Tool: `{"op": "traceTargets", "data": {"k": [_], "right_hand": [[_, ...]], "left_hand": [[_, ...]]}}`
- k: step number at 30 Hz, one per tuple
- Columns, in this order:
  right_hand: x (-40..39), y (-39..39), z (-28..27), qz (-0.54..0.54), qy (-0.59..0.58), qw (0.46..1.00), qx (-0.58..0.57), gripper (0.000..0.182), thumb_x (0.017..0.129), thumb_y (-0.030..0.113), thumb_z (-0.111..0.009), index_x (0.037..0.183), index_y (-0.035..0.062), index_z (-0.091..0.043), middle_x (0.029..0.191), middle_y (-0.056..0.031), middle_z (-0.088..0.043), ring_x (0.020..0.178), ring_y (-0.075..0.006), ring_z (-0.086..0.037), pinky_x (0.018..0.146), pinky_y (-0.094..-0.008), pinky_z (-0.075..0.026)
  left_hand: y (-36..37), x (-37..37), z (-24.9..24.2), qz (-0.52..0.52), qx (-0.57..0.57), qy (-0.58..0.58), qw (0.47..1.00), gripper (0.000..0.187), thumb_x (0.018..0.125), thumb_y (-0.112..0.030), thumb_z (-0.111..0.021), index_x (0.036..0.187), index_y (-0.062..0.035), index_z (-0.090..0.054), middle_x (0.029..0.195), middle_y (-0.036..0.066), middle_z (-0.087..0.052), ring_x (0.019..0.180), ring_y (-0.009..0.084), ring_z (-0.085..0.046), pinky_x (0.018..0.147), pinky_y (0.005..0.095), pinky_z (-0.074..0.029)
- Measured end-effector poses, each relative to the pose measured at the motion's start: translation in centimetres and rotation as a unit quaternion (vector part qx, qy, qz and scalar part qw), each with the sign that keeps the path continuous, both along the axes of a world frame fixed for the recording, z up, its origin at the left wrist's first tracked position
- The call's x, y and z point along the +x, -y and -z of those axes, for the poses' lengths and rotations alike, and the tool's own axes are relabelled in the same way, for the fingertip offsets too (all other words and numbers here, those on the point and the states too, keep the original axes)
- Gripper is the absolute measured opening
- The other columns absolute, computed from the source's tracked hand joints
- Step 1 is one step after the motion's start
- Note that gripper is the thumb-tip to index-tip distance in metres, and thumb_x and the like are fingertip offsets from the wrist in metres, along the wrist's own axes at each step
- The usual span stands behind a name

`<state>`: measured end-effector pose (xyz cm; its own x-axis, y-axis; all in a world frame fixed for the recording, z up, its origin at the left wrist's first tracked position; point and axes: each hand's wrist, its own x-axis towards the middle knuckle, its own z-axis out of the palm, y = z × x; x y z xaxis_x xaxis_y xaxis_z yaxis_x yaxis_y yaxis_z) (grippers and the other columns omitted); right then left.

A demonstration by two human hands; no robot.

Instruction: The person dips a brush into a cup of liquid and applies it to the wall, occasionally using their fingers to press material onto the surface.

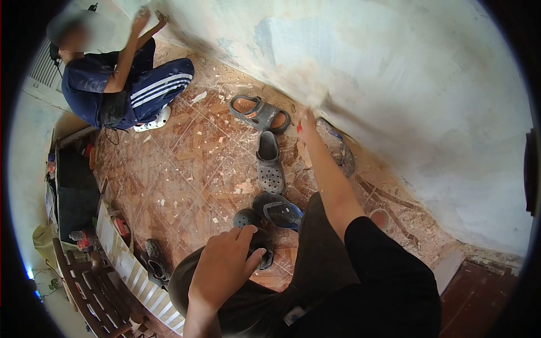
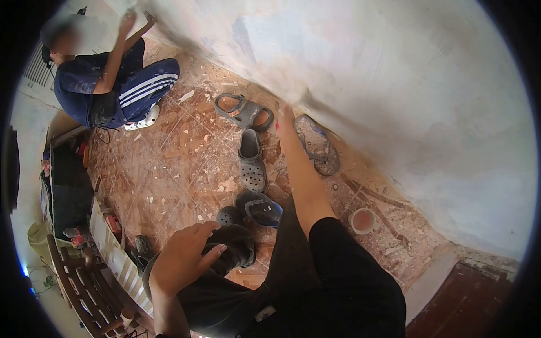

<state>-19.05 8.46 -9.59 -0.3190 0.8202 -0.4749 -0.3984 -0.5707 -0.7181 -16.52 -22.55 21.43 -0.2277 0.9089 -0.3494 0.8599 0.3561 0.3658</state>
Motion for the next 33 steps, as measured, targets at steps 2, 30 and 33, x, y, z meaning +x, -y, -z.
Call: {"op": "traceTargets", "data": {"k": [2,30,33], "right_hand": [[0.6,1.3,5.1,0.005,-0.007,0.988,-0.155,0.021,0.083,0.035,-0.041,0.080,0.0139,-0.040,0.051,0.0005,-0.034,0.037,-0.0101,-0.032,0.032,-0.0215,-0.026],[-1.2,-1.1,5.3,0.089,-0.033,0.965,-0.243,0.029,0.078,0.034,-0.048,0.087,0.0061,-0.047,0.054,-0.0018,-0.040,0.045,-0.0109,-0.041,0.032,-0.0233,-0.029],[-2.3,-0.8,-1.8,0.157,-0.056,0.977,-0.134,0.028,0.076,0.032,-0.052,0.081,0.0078,-0.040,0.052,-0.0010,-0.037,0.039,-0.0107,-0.036,0.031,-0.0217,-0.027]], "left_hand": [[-0.2,0.0,-0.3,-0.012,-0.036,0.011,0.999,0.035,0.074,-0.022,-0.053,0.100,-0.0012,-0.045,0.085,0.015,-0.053,0.080,0.0304,-0.051,0.069,0.0356,-0.040],[0.1,-0.1,-0.6,-0.008,-0.008,0.008,1.000,0.034,0.074,-0.023,-0.053,0.100,-0.0030,-0.045,0.081,0.013,-0.052,0.078,0.0289,-0.050,0.069,0.0350,-0.038],[0.1,0.0,-0.7,-0.009,-0.028,0.008,1.000,0.033,0.074,-0.023,-0.053,0.100,-0.0028,-0.045,0.082,0.013,-0.052,0.079,0.0288,-0.050,0.069,0.0351,-0.038]]}}
